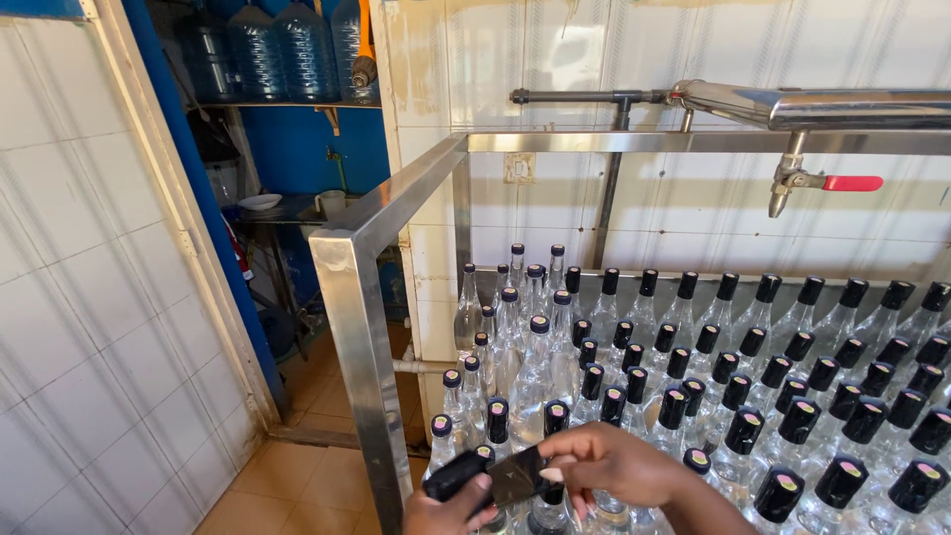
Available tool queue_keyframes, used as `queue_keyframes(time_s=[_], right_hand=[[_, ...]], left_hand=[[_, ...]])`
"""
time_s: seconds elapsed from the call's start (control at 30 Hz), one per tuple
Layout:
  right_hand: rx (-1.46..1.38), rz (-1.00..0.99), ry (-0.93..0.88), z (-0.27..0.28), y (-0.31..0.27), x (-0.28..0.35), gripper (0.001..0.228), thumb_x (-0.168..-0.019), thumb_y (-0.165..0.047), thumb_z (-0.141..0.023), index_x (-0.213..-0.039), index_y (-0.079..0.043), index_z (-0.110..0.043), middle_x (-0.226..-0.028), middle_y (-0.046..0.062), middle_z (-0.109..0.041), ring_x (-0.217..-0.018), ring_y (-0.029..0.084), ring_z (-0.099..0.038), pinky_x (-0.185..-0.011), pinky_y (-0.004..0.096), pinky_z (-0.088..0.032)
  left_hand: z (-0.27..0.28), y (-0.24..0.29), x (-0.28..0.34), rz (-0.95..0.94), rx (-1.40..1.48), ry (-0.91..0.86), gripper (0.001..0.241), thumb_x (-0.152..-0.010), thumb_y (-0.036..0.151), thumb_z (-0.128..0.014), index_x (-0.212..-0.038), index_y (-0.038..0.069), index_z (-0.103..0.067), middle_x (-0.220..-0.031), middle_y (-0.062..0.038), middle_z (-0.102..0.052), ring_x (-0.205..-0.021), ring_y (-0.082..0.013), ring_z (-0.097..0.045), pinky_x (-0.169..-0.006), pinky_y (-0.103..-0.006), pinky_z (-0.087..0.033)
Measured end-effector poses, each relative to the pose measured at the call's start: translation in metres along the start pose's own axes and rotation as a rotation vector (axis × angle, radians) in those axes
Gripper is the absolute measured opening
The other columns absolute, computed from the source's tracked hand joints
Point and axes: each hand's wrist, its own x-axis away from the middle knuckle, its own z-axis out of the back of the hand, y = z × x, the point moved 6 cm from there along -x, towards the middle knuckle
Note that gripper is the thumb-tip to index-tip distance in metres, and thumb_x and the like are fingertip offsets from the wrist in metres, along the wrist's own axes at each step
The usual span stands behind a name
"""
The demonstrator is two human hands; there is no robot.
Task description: Manually placing caps on glass bottles in a production rack
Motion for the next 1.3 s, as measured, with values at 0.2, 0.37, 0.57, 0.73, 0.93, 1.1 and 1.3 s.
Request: queue_keyframes(time_s=[0.2,0.37,0.57,0.73,0.93,1.1,1.3], right_hand=[[0.137,-0.123,0.328,0.02,-0.03,-0.007,0.042,-0.109,-0.017,-0.064,-0.145,-0.011,-0.087,-0.076,0.018,-0.09,-0.067,0.021,-0.087,-0.066,0.03,-0.07],[0.592,-0.135,0.418,0.023,-0.009,-0.049,0.026,-0.101,-0.018,-0.076,-0.117,-0.026,-0.095,-0.108,-0.005,-0.088,-0.06,0.009,-0.079,-0.06,0.026,-0.058],[0.783,-0.164,0.322,0.012,-0.013,-0.078,0.023,-0.102,-0.026,-0.08,-0.123,-0.027,-0.09,-0.113,-0.008,-0.088,-0.052,0.009,-0.077,-0.066,0.022,-0.064],[0.933,-0.029,0.277,0.002,-0.028,-0.109,0.019,-0.099,-0.028,-0.083,-0.117,-0.028,-0.09,-0.109,-0.009,-0.09,-0.076,0.013,-0.083,-0.076,0.032,-0.062],[0.632,-0.136,0.185,-0.008,-0.042,-0.111,0.01,-0.107,-0.018,-0.074,-0.107,-0.02,-0.084,-0.109,-0.004,-0.088,-0.094,0.011,-0.077,-0.088,0.032,-0.058],[0.972,0.327,0.375,-0.006,-0.055,-0.112,0.024,-0.096,-0.041,-0.086,-0.115,-0.026,-0.088,-0.121,-0.002,-0.087,-0.099,0.021,-0.085,-0.085,0.042,-0.068],[1.092,0.078,-0.187,-0.045,-0.056,-0.107,0.038,-0.099,-0.011,-0.081,-0.136,-0.015,-0.075,-0.159,0.004,-0.065,-0.149,0.027,-0.059,-0.132,0.047,-0.041]], left_hand=[[0.014,0.049,0.042,0.103,0.243,0.083,0.04,-0.091,-0.007,-0.084,-0.129,-0.013,-0.076,-0.131,-0.028,-0.079,-0.12,-0.0472,-0.074,-0.103,-0.0662,-0.064],[0.018,0.056,0.061,0.101,0.307,0.106,0.041,-0.089,-0.009,-0.083,-0.129,-0.011,-0.074,-0.131,-0.028,-0.078,-0.122,-0.0454,-0.073,-0.103,-0.0638,-0.063],[0.041,0.051,0.045,0.098,0.331,0.078,0.045,-0.089,-0.012,-0.081,-0.132,-0.012,-0.07,-0.133,-0.032,-0.076,-0.122,-0.0518,-0.071,-0.101,-0.0638,-0.062],[0.041,0.055,0.051,0.156,0.343,0.083,0.046,-0.091,-0.013,-0.08,-0.135,-0.013,-0.069,-0.14,-0.034,-0.074,-0.128,-0.0552,-0.069,-0.101,-0.0617,-0.062],[0.034,0.063,0.074,0.359,0.248,0.079,0.04,-0.096,-0.003,-0.084,-0.134,-0.001,-0.077,-0.142,-0.027,-0.078,-0.129,-0.05,-0.073,-0.105,-0.0566,-0.061],[0.041,0.059,0.052,0.216,0.253,0.055,0.058,-0.088,-0.003,-0.085,-0.144,-0.001,-0.071,-0.147,-0.029,-0.073,-0.129,-0.0617,-0.069,-0.108,-0.0586,-0.061],[0.044,0.053,0.029,0.09,0.28,0.031,0.041,-0.09,-0.01,-0.084,-0.129,-0.013,-0.074,-0.129,-0.033,-0.077,-0.123,-0.0529,-0.071,-0.108,-0.0649,-0.061]])
